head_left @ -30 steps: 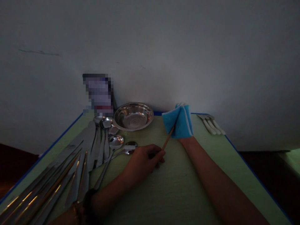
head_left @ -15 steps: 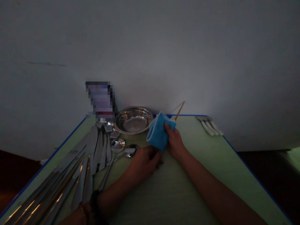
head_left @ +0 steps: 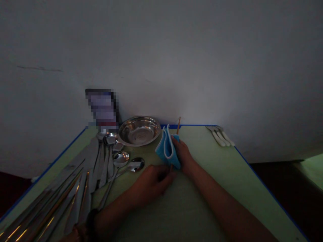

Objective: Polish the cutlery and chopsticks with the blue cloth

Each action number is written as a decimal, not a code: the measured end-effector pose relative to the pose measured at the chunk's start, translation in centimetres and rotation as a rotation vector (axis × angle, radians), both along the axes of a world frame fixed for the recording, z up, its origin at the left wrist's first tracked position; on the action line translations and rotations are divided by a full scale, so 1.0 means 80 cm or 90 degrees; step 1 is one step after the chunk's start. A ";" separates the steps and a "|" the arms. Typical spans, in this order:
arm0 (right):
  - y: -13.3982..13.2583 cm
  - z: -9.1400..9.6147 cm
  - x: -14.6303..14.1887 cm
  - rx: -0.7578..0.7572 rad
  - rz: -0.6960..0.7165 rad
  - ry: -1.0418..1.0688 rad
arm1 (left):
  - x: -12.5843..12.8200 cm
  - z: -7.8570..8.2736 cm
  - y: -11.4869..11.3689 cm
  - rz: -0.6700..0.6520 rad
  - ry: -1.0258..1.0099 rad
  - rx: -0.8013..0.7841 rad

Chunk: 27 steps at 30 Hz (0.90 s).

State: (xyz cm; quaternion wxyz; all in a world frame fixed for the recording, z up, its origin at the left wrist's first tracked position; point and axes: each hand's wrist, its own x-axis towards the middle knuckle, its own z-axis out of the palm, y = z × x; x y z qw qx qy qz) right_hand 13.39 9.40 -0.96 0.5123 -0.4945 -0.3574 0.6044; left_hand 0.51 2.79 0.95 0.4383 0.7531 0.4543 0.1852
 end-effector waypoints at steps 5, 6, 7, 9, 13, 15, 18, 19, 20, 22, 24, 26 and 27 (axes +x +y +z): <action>0.004 -0.002 -0.002 0.015 -0.010 0.006 | 0.004 0.002 0.000 0.029 -0.024 -0.032; 0.004 -0.002 -0.003 0.017 -0.006 0.008 | 0.006 0.002 0.001 0.049 -0.026 -0.033; 0.004 -0.003 -0.003 0.018 -0.001 0.013 | 0.007 0.003 0.001 0.069 -0.024 -0.032; 0.004 -0.005 -0.004 0.023 0.001 0.020 | 0.007 0.005 0.003 0.091 -0.005 -0.025; 0.012 -0.008 0.001 0.001 -0.075 0.042 | 0.002 0.005 0.001 0.013 0.053 -0.043; 0.019 -0.010 0.006 -0.021 -0.125 0.068 | -0.001 0.003 -0.004 -0.039 0.063 -0.066; 0.025 -0.011 0.013 -0.023 -0.152 0.085 | -0.002 0.004 -0.011 -0.072 0.035 -0.115; 0.025 -0.012 0.014 -0.017 -0.153 0.085 | -0.001 0.006 -0.012 -0.075 0.015 -0.134; 0.025 -0.012 0.015 -0.011 -0.154 0.085 | -0.001 0.007 -0.012 -0.075 -0.013 -0.148; 0.022 -0.013 0.015 0.011 -0.152 0.075 | -0.002 0.009 -0.009 -0.067 -0.094 -0.177; 0.018 -0.013 0.014 0.038 -0.143 0.054 | -0.004 0.008 -0.003 -0.038 -0.190 -0.219; 0.015 -0.012 0.014 0.077 -0.117 -0.005 | -0.007 0.004 0.003 -0.015 -0.253 -0.276; 0.015 -0.012 0.013 0.099 -0.100 -0.047 | -0.008 0.002 0.005 -0.008 -0.263 -0.290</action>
